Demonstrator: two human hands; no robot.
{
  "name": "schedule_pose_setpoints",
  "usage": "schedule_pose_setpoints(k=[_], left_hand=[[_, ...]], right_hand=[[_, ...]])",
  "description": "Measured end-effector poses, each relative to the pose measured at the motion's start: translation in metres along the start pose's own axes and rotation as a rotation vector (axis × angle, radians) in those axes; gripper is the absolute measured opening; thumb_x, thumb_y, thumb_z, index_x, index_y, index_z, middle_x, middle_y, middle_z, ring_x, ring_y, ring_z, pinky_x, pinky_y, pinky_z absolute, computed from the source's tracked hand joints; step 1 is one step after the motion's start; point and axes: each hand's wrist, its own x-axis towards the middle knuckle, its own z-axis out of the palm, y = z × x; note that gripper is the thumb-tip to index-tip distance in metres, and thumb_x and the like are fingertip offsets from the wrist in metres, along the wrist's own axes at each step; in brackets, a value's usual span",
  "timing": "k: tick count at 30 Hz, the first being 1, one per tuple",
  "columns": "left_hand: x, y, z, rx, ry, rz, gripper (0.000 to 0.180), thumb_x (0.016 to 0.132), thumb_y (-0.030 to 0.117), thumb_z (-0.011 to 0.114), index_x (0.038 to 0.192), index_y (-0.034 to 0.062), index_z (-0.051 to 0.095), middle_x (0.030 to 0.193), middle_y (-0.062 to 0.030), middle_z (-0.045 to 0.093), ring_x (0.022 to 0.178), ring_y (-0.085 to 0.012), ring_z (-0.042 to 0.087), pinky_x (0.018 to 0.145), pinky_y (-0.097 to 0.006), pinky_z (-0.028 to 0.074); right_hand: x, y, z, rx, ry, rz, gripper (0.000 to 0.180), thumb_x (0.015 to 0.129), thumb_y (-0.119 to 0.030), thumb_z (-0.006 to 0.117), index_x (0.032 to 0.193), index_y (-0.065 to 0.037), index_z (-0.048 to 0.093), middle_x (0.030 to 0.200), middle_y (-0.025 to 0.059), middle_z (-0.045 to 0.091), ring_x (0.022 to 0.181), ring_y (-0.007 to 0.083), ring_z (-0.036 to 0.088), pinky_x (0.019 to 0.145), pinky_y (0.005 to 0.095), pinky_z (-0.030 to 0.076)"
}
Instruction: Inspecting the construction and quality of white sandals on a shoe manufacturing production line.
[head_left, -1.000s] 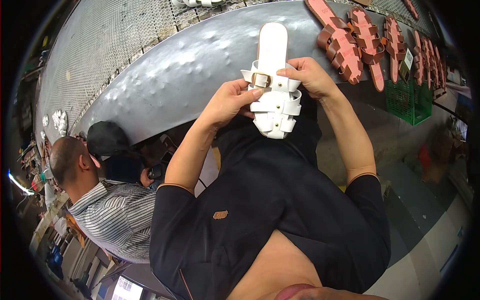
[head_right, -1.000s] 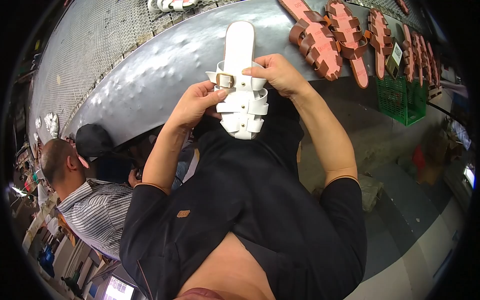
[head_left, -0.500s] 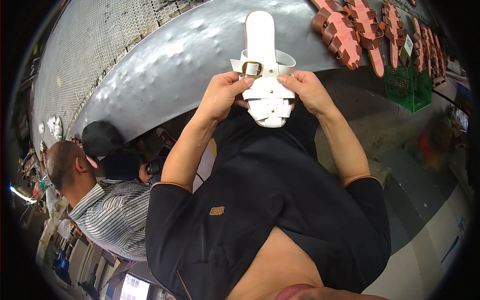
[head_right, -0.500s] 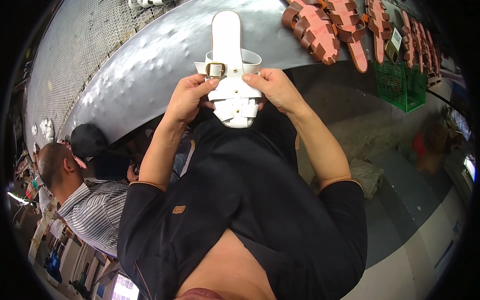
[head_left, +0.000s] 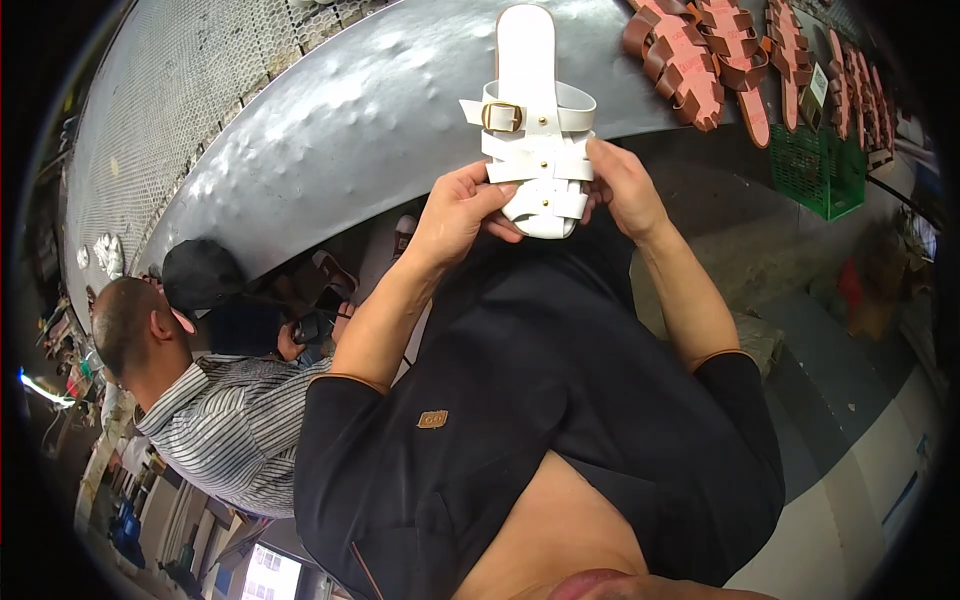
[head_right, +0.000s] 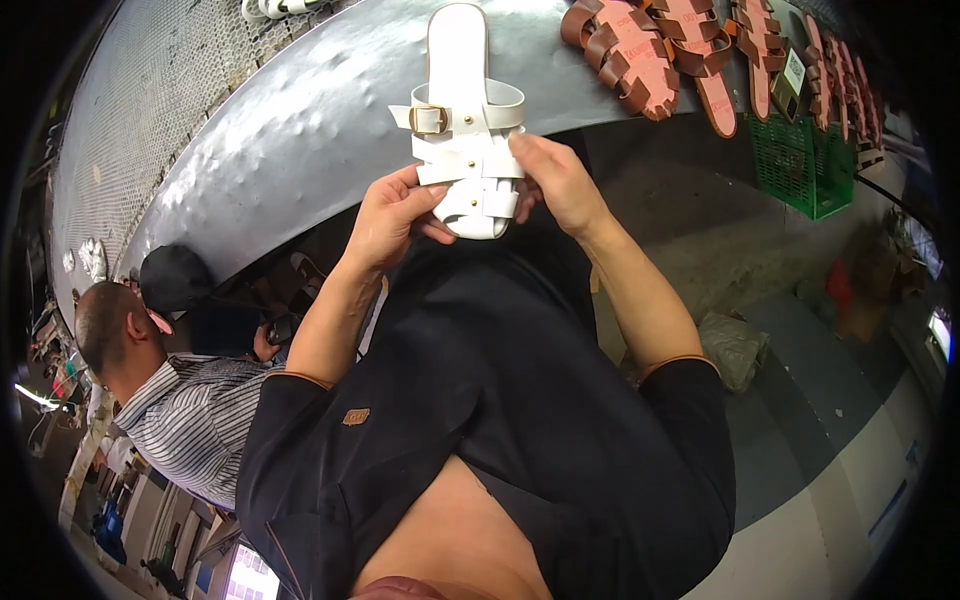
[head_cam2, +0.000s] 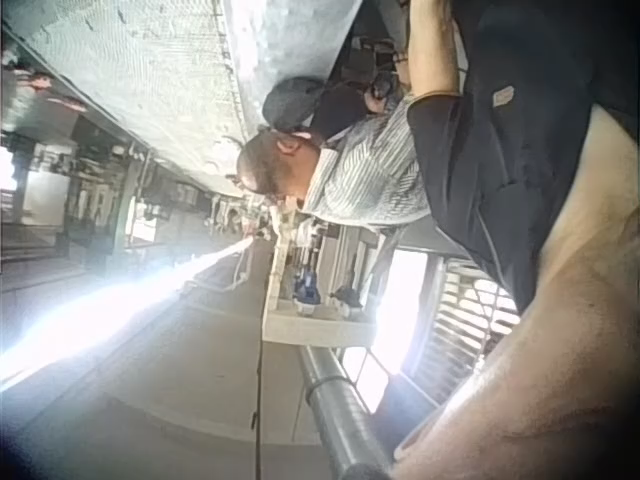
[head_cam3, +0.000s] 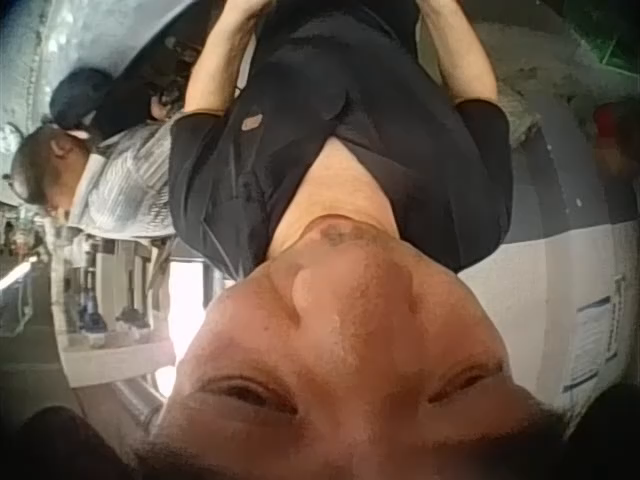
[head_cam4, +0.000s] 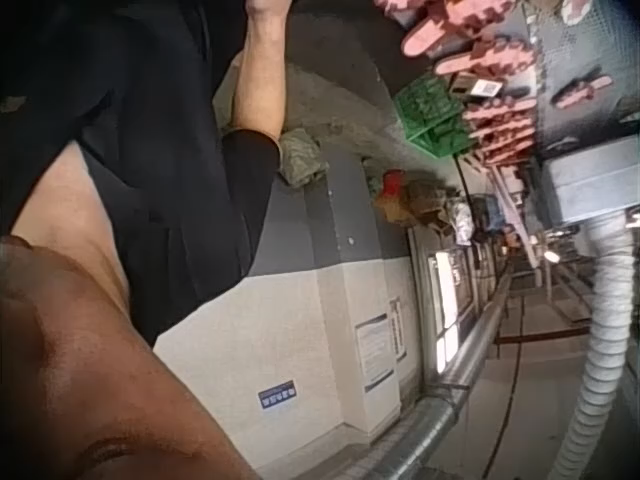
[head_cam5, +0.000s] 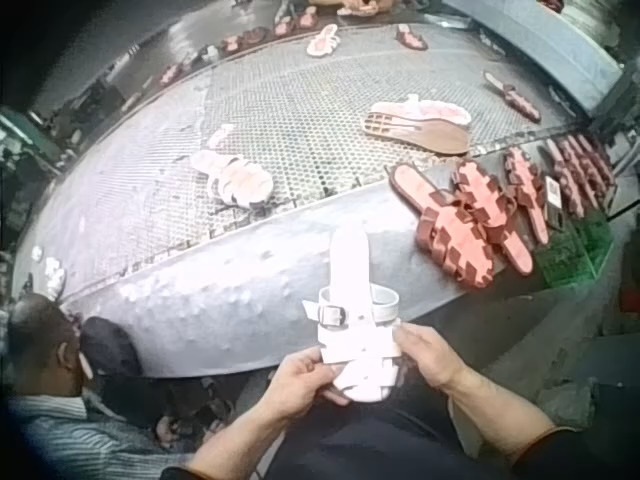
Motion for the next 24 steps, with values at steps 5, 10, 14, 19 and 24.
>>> schedule_pose_setpoints(k=[5,10,14,19,24], left_hand=[[0.001,-0.004,-0.001,-0.037,0.029,-0.01,0.029,0.101,0.012,0.06,0.123,-0.0069,0.063,0.099,-0.0156,0.074,0.074,-0.0183,0.075,0.062,-0.027,0.065],[0.001,0.0,0.006,-0.072,0.074,-0.05,0.034,0.101,0.014,0.063,0.128,-0.006,0.062,0.1,-0.0155,0.074,0.072,-0.019,0.075,0.062,-0.028,0.065],[-0.01,-0.002,0.02,-0.088,-0.004,-0.015,0.039,0.103,0.016,0.063,0.134,-0.0048,0.052,0.099,-0.0161,0.074,0.078,-0.0213,0.076,0.069,-0.031,0.065],[0.003,-0.016,0.021,0.003,-0.052,0.007,0.037,0.103,0.016,0.061,0.132,-0.0034,0.049,0.098,-0.017,0.074,0.079,-0.0219,0.076,0.069,-0.031,0.064],[0.019,-0.024,0.032,-0.076,-0.043,0.044,0.035,0.101,0.01,0.062,0.129,-0.0053,0.049,0.094,-0.0173,0.073,0.071,-0.0213,0.074,0.062,-0.03,0.062]], right_hand=[[-0.016,0.012,-0.002,-0.163,-0.097,0.065,0.035,0.106,-0.032,0.058,0.11,0.003,0.064,0.074,0.0052,0.066,0.052,0.0072,0.06,0.044,0.0196,0.047],[-0.013,0.018,-0.005,-0.165,-0.031,0.052,0.033,0.106,-0.031,0.058,0.106,0.001,0.064,0.067,0.0025,0.063,0.047,0.0049,0.055,0.041,0.0183,0.044],[-0.02,0.016,0.0,-0.06,0.017,0.032,0.033,0.106,-0.031,0.058,0.114,0.001,0.061,0.078,0.0047,0.066,0.053,0.0063,0.058,0.046,0.0194,0.048],[-0.029,0.03,0.009,-0.166,-0.041,-0.087,0.041,0.105,-0.028,0.062,0.133,0.0,0.052,0.089,0.0046,0.066,0.062,0.0057,0.06,0.051,0.0193,0.049],[-0.025,0.03,0.003,-0.107,0.091,-0.101,0.03,0.102,-0.016,0.063,0.125,0.001,0.054,0.09,0.0042,0.066,0.065,0.0055,0.058,0.052,0.02,0.048]])
